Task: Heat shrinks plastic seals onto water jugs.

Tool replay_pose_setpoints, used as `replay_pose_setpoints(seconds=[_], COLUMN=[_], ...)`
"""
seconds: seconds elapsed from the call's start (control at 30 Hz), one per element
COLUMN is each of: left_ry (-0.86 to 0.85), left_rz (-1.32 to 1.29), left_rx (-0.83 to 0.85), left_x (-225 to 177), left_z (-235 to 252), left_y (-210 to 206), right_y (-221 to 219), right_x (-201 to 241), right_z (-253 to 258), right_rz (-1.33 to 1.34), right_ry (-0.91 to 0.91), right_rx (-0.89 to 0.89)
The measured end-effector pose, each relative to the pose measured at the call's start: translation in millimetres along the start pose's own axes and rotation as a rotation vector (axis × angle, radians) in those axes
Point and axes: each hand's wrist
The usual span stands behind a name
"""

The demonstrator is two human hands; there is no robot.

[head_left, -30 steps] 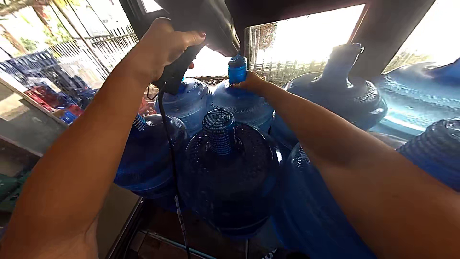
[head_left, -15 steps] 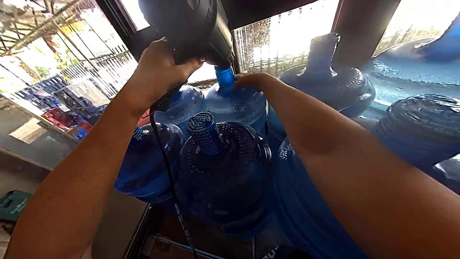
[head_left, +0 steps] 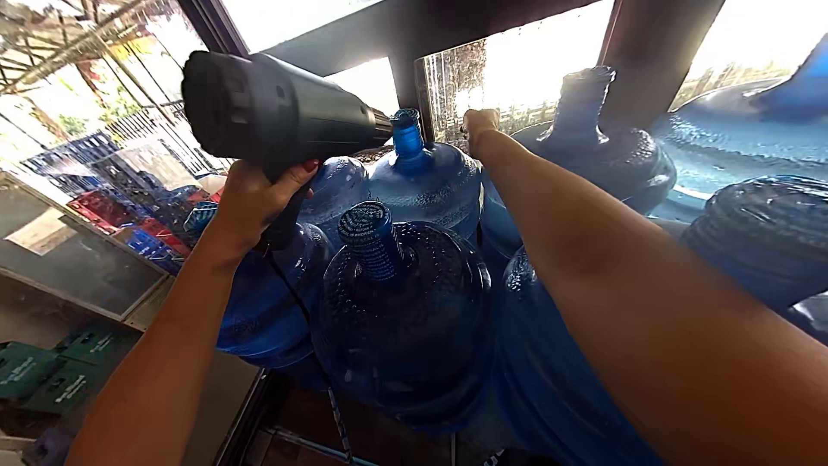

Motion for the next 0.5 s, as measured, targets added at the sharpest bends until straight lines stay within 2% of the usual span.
replay_pose_setpoints(seconds=[0.13, 0.3, 0.5], left_ry=[-0.020, -0.067, 0.087], left_rz=[-0.109, -0.047, 0.044], left_rx=[-0.075, 0.013, 0.083], left_x=[0.1, 2.1, 15.2], left_z=[-6.6, 5.1, 9.1], left_y=[0.6, -6.9, -12.8], right_y=[-0.2, -1.6, -6.3], right_x=[-0.1, -2.5, -3.4], right_z=[3.4, 5.8, 8.5], right_rz=[0.037, 0.085, 0.123], right_ry=[0.011, 0.026, 0.017], right_rx=[-0.052, -0.043, -0.035])
Point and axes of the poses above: each hand's wrist, its own z-axis towards the middle knuckle, its own y-axis out of the back of the hand, x = y × z, and after that the axes turned 10 degrees about z, right-handed
